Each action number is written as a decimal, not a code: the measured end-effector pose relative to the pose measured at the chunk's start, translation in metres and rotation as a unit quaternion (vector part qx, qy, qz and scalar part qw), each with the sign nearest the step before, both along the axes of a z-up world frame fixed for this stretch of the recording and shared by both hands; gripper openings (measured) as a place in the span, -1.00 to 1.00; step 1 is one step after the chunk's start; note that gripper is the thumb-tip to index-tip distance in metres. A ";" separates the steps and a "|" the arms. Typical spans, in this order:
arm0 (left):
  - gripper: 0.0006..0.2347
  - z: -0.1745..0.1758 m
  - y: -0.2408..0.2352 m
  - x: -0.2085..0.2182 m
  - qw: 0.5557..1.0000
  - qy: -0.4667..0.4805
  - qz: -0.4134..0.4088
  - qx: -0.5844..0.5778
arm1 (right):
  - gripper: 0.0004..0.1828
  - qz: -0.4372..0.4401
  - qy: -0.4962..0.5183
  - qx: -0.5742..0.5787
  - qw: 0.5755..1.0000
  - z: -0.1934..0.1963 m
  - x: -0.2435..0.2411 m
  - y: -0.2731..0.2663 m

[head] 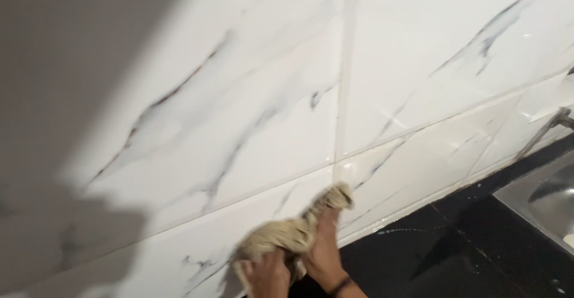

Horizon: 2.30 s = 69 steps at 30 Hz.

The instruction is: Cleaning kitchen counters, walls, and floor using a cloth and a bucket of water.

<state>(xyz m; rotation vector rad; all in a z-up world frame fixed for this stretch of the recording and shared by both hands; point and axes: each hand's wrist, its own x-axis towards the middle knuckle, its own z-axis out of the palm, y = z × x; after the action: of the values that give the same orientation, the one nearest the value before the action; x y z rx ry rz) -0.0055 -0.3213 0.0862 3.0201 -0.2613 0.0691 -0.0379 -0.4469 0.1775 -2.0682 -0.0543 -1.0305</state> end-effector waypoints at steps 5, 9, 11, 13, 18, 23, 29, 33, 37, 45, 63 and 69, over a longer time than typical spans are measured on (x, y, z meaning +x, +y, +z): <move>-0.80 0.161 -0.027 0.019 0.883 -0.462 -0.007 -0.089 | 0.09 -0.100 -0.074 -0.098 0.987 0.111 0.047 -0.035; -0.83 0.321 -0.075 0.014 0.821 -0.563 -0.063 -0.071 | -0.01 -0.207 -0.153 -0.141 0.956 0.219 0.058 -0.101; -0.82 0.345 -0.109 0.015 0.818 -0.567 -0.075 -0.057 | -0.09 -0.197 -0.168 -0.139 0.956 0.232 0.059 -0.137; -0.81 0.351 -0.134 0.016 0.813 -0.574 -0.087 -0.042 | -0.17 -0.187 -0.187 -0.134 0.955 0.228 0.064 -0.165; -0.76 0.292 -0.169 0.021 0.843 -0.505 -0.180 0.048 | -0.03 -0.310 -0.241 -0.120 0.912 0.136 0.088 -0.203; -0.75 0.142 -0.191 0.053 0.815 -0.509 -0.260 0.095 | 0.13 -0.229 -0.134 0.055 0.963 0.037 0.070 -0.212; -0.55 -0.133 -0.192 0.092 0.800 -0.404 -0.434 0.095 | -0.21 -0.267 0.128 -0.048 0.954 -0.124 0.022 -0.234; -0.38 -0.207 -0.128 0.080 0.826 -0.236 -0.495 0.130 | -0.22 -0.213 0.366 -0.044 0.905 -0.148 -0.016 -0.209; -0.45 -0.147 -0.073 -0.011 0.880 -0.248 -0.393 0.099 | -0.01 -0.142 0.377 0.016 0.915 -0.158 -0.029 -0.175; -0.59 0.105 -0.137 0.016 0.939 -0.340 -0.055 0.001 | -0.13 0.094 -0.065 -0.047 0.992 0.064 -0.019 -0.165; -0.35 0.536 -0.400 0.033 0.818 -0.566 -0.076 -0.078 | -0.08 -0.162 -0.303 -0.340 0.876 0.372 0.062 -0.452; -0.63 0.423 -0.446 0.036 0.834 -0.528 -0.159 0.017 | 0.12 -0.201 -0.186 -0.228 0.934 0.248 0.078 -0.499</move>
<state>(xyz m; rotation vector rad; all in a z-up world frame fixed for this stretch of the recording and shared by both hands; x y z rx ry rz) 0.0303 -0.7674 0.5094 2.5492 -0.8227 1.6921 0.0400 -0.9463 0.4255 -2.3168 -0.0706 -1.7982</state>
